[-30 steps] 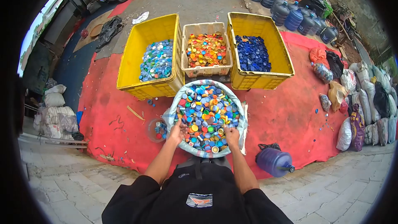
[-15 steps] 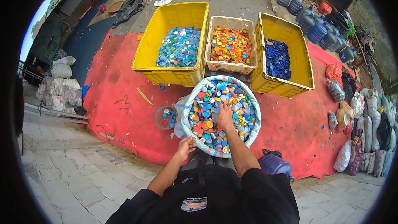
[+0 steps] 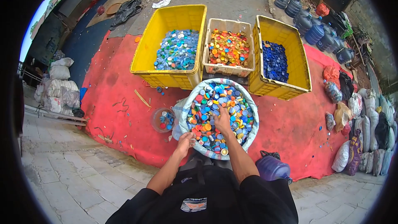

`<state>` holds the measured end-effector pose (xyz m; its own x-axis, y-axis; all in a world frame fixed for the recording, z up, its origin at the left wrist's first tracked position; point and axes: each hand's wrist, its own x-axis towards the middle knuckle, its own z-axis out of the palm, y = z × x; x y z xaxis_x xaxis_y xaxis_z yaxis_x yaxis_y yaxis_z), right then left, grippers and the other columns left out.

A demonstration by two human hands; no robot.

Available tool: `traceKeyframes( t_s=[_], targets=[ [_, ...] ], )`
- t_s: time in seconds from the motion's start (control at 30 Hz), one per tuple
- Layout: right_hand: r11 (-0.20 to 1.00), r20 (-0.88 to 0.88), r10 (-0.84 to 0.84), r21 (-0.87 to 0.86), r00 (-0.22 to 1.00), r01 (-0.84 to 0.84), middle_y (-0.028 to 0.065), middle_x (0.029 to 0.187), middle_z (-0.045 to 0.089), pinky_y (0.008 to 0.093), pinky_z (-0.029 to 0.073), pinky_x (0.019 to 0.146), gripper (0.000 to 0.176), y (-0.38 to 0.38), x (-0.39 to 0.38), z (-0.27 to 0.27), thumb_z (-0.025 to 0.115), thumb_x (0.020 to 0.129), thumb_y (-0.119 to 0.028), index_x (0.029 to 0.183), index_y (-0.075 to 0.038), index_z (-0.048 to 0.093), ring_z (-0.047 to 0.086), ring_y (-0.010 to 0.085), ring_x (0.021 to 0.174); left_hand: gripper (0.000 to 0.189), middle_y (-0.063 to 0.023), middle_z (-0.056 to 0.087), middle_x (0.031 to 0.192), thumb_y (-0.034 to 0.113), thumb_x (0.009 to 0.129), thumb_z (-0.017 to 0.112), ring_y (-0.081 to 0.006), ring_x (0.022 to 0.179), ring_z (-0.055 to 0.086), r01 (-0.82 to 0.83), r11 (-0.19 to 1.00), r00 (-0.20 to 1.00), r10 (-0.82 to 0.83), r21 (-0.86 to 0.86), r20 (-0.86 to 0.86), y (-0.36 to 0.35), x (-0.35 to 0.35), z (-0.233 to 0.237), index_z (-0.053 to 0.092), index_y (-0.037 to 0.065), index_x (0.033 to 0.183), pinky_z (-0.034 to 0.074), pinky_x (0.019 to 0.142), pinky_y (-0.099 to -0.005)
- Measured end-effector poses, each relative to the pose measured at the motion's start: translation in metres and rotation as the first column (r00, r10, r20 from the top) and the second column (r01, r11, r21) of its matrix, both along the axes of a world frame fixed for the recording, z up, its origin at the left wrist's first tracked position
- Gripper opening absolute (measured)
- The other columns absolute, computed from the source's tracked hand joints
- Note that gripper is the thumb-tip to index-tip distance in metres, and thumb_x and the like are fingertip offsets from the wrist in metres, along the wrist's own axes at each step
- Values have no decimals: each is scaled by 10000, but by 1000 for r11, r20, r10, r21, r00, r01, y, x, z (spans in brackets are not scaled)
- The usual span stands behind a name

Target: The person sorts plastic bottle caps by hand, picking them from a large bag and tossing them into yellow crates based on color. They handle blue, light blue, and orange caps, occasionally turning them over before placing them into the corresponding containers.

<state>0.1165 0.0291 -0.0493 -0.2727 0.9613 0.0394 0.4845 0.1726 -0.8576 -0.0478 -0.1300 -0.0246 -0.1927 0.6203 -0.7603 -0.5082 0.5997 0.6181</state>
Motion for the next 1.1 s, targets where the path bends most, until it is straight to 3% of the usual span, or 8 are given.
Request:
traceKeyframes(
  t_s=[0.03,0.23,0.53,0.57,0.73,0.93,1.03,1.1],
  targets=[
    [1000,31,-4,11,1000,3,162,1061,546,375,478,841,443,-4,3,5,656,821,-109,1234,-17,525,575,279,960,240,4,610,886,318,944,548,-77,737,552,17,999,1000,-17,31,22,10,3,5,588,96,1024,458,644,-233],
    [985,-216,-11,-170,976,-27,149,1110,563,332,520,822,332,-34,12,52,658,833,-78,1149,-2,590,620,238,962,334,-80,570,1045,331,933,569,-189,919,604,5,984,921,-75,181,381,71,26,37,508,78,1142,536,819,-383],
    [975,-324,-148,-208,934,82,144,1062,639,336,519,858,387,-61,19,50,686,803,-37,1164,24,560,641,240,979,293,-44,606,930,214,871,664,-164,832,630,86,980,965,-127,180,230,87,53,44,550,63,1095,543,768,-312],
    [976,-337,-181,-177,924,127,111,979,642,296,526,784,390,-62,17,39,699,803,-42,1157,21,550,636,182,883,292,-44,610,923,210,872,662,-163,825,632,91,981,968,-128,171,214,84,53,44,552,58,1096,542,762,-308],
    [842,-535,-361,-539,764,21,27,837,589,196,479,621,301,-65,24,51,694,820,-37,1088,16,566,576,88,747,262,-99,602,989,212,911,587,-203,881,612,19,985,945,-74,173,319,83,47,34,555,53,1117,520,783,-350],
    [665,-694,-600,-709,398,-235,53,921,595,349,485,773,208,-69,60,34,601,862,-91,1051,-7,582,581,172,821,121,-88,603,835,154,841,613,-202,807,607,-200,966,842,85,161,533,75,33,30,576,52,896,518,727,-367],
    [641,-701,-652,-713,287,-284,35,847,564,343,459,754,151,-74,82,29,588,834,-173,936,-63,573,551,183,764,158,-50,582,812,198,833,652,-177,734,590,-215,974,837,149,66,527,74,24,29,544,86,803,532,708,-346],
    [596,-635,-695,-771,338,-222,25,801,530,333,445,710,135,-78,89,28,587,815,-207,876,-94,545,532,181,731,218,-34,564,740,233,806,697,-173,686,584,-87,993,951,60,76,302,73,23,19,533,96,761,529,670,-338]
  ],
)
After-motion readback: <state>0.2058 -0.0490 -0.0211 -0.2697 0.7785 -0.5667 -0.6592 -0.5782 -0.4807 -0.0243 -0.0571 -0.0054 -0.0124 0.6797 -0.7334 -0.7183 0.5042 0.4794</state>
